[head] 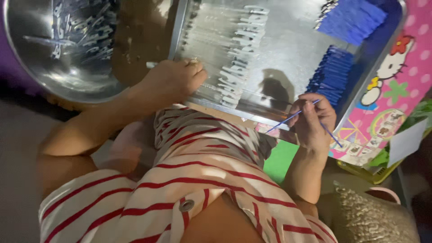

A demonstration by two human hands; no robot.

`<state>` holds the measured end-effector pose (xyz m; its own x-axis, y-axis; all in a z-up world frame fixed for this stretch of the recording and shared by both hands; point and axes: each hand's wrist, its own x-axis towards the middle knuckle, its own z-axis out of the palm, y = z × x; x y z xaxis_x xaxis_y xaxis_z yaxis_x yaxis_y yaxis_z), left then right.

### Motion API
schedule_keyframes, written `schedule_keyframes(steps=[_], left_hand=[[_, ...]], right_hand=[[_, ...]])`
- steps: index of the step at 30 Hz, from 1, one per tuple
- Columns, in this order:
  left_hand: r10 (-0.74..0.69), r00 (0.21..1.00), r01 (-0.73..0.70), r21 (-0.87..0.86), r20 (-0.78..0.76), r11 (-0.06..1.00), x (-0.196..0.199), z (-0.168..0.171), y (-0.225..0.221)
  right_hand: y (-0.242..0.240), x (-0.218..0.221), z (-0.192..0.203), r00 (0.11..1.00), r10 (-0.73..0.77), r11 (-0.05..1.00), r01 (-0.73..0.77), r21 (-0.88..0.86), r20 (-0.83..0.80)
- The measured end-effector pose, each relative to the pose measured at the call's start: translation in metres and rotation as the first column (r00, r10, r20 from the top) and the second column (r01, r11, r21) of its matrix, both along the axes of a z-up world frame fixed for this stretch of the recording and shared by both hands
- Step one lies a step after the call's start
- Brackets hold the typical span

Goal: The person assembles ballpoint pens by hand, inserting pen caps onto the barrels and placing the completed pens into a metal bowl.

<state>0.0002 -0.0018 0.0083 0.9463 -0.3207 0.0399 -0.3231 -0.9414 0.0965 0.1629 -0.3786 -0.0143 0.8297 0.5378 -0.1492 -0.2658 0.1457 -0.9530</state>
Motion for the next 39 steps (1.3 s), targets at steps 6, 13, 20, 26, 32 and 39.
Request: schedule_keyframes(steps=[6, 13, 20, 26, 32, 39], left_hand=[[0.006, 0.999, -0.008, 0.048, 0.047, 0.999, -0.002, -0.007, 0.001], [-0.006, 0.984, -0.023, -0.155, -0.181, 0.988, 0.000, 0.006, 0.013], [0.031, 0.931, 0.132, -0.416, 0.363, 0.900, 0.083, 0.008, 0.067], [0.093, 0.793, -0.094, -0.030, 0.602, 0.995, 0.206, -0.077, 0.092], [0.064, 0.815, -0.311, 0.341, 0.576, 0.887, 0.219, -0.086, 0.087], [0.259, 0.900, -0.259, -0.048, 0.352, 0.965, 0.189, -0.053, 0.074]], right_hand=[[0.013, 0.010, 0.008, 0.997, -0.083, 0.996, 0.082, 0.033, 0.004], [0.034, 0.125, 0.046, 0.941, -0.084, 0.988, 0.122, -0.095, 0.328], [0.031, 0.216, -0.001, 0.632, 0.101, 0.950, 0.168, -0.263, 0.768], [0.045, 0.216, 0.012, -0.093, 0.567, 0.686, 0.603, -0.407, 0.818], [0.035, 0.222, -0.010, -0.144, 0.733, 0.503, 0.773, -0.387, 0.665], [0.030, 0.221, -0.014, -0.053, 0.745, 0.442, 0.786, -0.432, 0.665]])
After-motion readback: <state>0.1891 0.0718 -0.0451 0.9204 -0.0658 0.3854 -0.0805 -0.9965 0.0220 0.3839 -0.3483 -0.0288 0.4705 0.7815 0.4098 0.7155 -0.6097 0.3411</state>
